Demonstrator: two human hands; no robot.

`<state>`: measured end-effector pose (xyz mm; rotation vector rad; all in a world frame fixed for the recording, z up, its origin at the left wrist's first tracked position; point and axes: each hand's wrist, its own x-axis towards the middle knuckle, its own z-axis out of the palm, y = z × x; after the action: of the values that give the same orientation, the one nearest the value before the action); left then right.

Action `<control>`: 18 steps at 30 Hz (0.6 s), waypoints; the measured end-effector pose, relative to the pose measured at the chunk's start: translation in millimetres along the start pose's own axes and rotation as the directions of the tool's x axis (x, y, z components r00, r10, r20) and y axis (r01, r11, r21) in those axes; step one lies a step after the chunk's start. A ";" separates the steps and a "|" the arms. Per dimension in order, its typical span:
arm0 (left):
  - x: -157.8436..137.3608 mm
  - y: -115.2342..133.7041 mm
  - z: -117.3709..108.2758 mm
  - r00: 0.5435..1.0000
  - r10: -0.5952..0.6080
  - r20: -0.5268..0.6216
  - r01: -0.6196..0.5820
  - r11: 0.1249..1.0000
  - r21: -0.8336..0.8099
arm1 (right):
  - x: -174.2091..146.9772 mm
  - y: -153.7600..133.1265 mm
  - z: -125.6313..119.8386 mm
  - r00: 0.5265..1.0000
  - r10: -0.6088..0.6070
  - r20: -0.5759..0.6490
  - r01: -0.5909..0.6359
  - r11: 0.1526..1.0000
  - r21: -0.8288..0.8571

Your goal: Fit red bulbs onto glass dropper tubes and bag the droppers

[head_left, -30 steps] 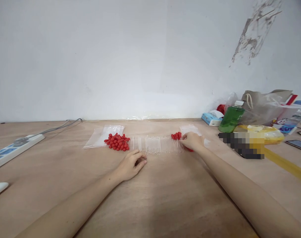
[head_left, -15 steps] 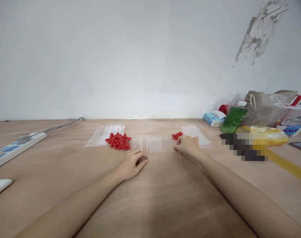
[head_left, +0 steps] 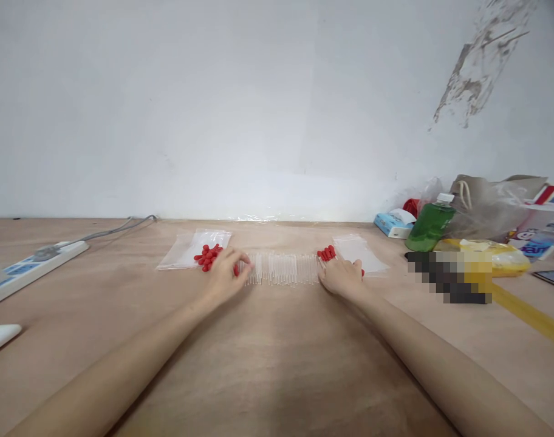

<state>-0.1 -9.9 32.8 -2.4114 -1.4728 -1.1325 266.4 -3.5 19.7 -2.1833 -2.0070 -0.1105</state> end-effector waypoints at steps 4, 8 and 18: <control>50.2 -35.3 -20.0 0.968 -0.200 0.149 0.146 0.938 0.314 | 6.8 2.9 -6.4 0.999 0.045 -0.016 -0.044 0.996 0.074; 82.7 -59.3 -22.2 0.846 -0.342 0.410 0.147 0.887 0.437 | 2.7 2.1 -14.4 0.997 0.011 -0.079 0.000 0.990 0.140; 82.3 -59.5 -4.6 0.819 -0.416 0.396 0.157 0.826 0.542 | -44.3 -1.1 11.0 0.834 -0.349 -0.427 0.442 0.886 0.141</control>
<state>-29.1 79.5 71.6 -2.2272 -2.0377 -0.0744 260.7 -44.8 1.4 -1.4337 -2.0752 -0.3189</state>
